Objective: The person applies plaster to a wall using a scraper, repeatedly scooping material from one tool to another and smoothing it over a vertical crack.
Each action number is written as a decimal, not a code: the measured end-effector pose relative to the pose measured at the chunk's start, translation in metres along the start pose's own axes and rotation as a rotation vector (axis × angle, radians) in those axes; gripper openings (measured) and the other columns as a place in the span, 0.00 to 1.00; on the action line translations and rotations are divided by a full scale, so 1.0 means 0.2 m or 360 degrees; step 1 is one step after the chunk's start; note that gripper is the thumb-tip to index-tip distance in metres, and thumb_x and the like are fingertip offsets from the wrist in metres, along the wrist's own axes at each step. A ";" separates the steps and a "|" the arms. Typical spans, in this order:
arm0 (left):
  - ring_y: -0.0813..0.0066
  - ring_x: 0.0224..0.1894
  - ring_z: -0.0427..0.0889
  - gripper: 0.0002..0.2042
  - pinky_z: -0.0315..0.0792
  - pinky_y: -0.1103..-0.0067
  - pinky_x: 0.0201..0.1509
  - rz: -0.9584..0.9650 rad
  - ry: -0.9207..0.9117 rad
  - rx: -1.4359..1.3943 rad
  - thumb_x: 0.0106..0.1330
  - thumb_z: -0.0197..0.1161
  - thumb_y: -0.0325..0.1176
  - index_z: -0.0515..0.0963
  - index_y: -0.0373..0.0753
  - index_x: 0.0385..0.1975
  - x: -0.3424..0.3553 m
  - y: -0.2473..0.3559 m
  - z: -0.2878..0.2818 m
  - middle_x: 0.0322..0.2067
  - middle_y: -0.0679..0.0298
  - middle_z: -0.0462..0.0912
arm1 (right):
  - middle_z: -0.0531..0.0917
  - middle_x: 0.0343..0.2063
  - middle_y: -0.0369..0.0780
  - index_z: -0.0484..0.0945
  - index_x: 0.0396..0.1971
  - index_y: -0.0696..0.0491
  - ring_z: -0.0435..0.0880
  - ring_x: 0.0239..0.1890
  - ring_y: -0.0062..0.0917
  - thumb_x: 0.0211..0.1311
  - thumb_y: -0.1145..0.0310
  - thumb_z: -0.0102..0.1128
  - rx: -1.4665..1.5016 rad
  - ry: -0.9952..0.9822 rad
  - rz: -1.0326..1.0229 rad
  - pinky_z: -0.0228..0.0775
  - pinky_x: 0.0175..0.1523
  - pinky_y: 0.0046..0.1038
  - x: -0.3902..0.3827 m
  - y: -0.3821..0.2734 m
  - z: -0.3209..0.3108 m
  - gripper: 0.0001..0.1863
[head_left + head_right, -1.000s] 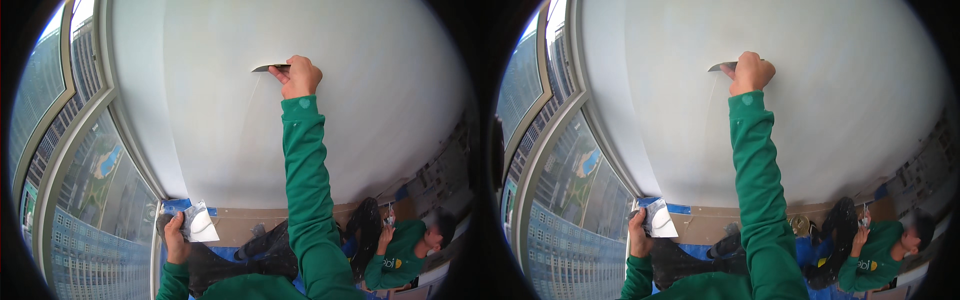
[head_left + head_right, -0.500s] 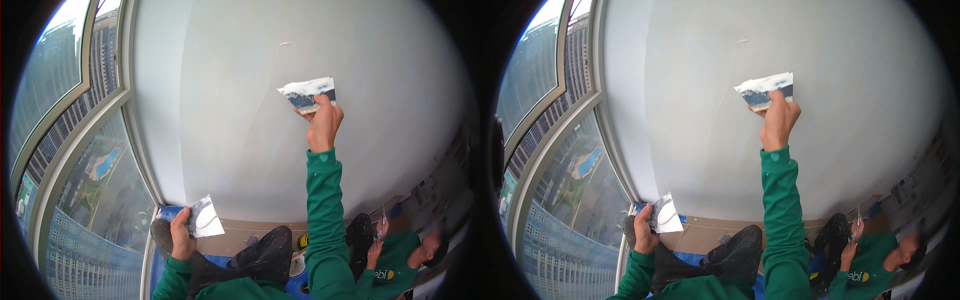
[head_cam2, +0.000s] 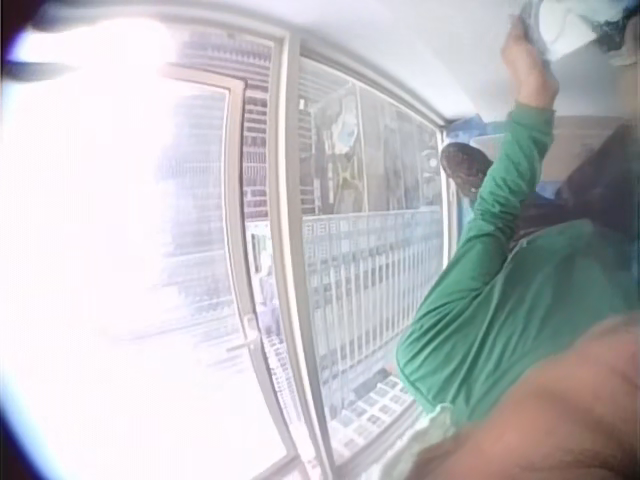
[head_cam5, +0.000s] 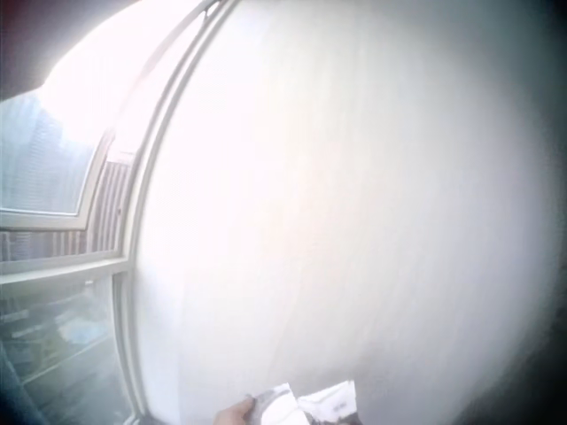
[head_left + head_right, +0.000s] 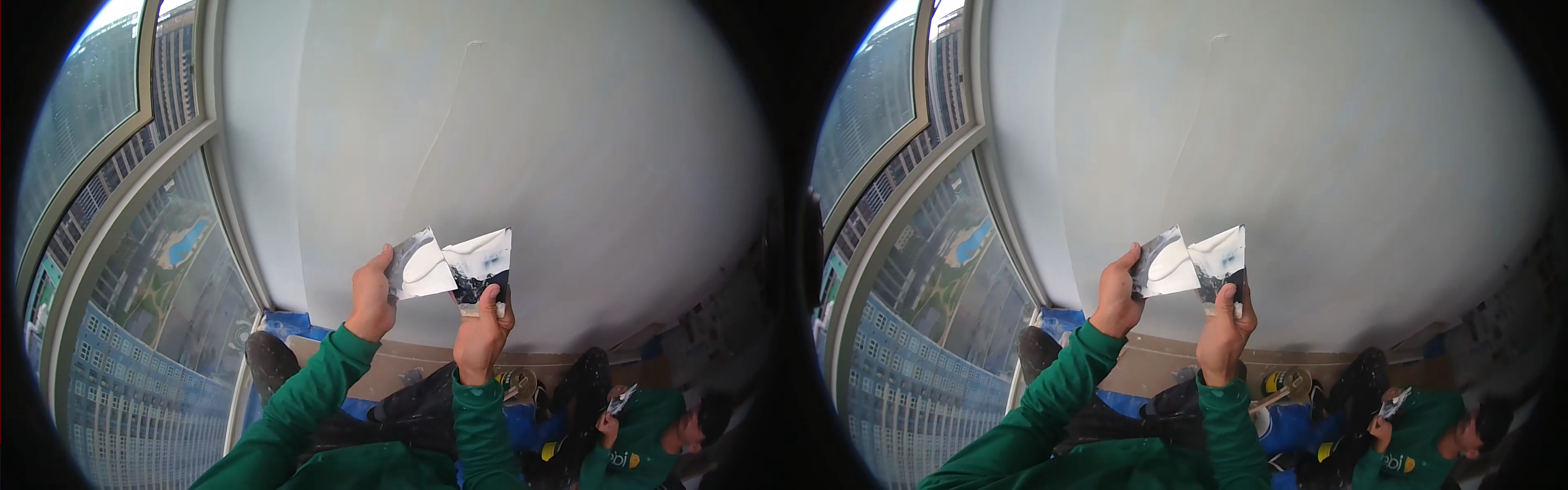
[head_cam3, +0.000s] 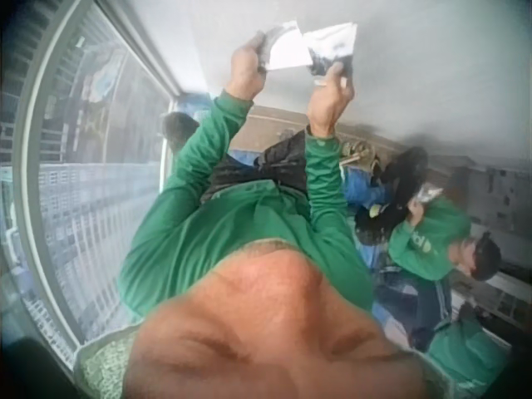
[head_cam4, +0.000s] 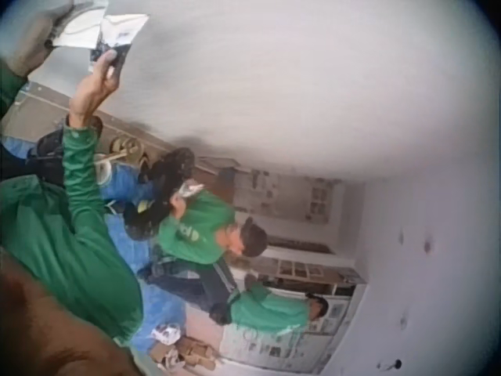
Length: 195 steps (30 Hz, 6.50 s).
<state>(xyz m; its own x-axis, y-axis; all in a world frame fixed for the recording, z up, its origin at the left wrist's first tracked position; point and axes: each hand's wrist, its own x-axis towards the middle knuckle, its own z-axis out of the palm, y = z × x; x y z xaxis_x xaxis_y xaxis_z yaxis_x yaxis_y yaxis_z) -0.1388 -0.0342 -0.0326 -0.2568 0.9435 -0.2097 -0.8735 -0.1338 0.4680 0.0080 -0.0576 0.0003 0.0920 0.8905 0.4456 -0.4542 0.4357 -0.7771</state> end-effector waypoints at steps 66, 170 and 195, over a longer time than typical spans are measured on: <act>0.78 0.35 0.77 0.16 0.71 0.81 0.42 0.0327 0.0533 0.0607 0.71 0.59 0.37 0.78 0.26 0.42 0.03 -0.09 -0.53 0.34 0.64 0.81 | 0.79 0.50 0.42 0.72 0.59 0.59 0.83 0.45 0.31 0.71 0.68 0.51 -0.1581 -0.0695 -0.0123 0.76 0.49 0.29 -0.42 0.57 -0.42 0.19; 0.84 0.30 0.74 0.11 0.67 0.85 0.37 0.0964 0.0179 0.0542 0.67 0.63 0.35 0.81 0.32 0.30 -0.09 0.29 -0.25 0.27 0.69 0.81 | 0.70 0.60 0.40 0.73 0.60 0.42 0.63 0.66 0.39 0.51 0.80 0.60 -0.2627 -0.0692 -0.2299 0.56 0.64 0.46 1.50 -0.57 0.39 0.33; 0.84 0.29 0.74 0.11 0.66 0.86 0.37 0.0857 0.0317 0.0433 0.66 0.65 0.36 0.80 0.33 0.29 -0.04 0.33 -0.36 0.27 0.69 0.81 | 0.79 0.47 0.38 0.77 0.47 0.58 0.76 0.42 0.37 0.61 0.73 0.56 -0.2518 -0.0200 -0.1657 0.70 0.46 0.38 1.21 -0.16 0.57 0.15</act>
<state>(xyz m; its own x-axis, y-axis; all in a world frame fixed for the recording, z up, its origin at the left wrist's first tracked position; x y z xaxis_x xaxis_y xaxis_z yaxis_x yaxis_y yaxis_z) -0.2239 -0.0730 -0.0623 -0.7258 0.6874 -0.0272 -0.4707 -0.4674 0.7483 -0.0566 0.1290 0.1826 -0.3331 0.2494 0.9093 0.8547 0.4870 0.1795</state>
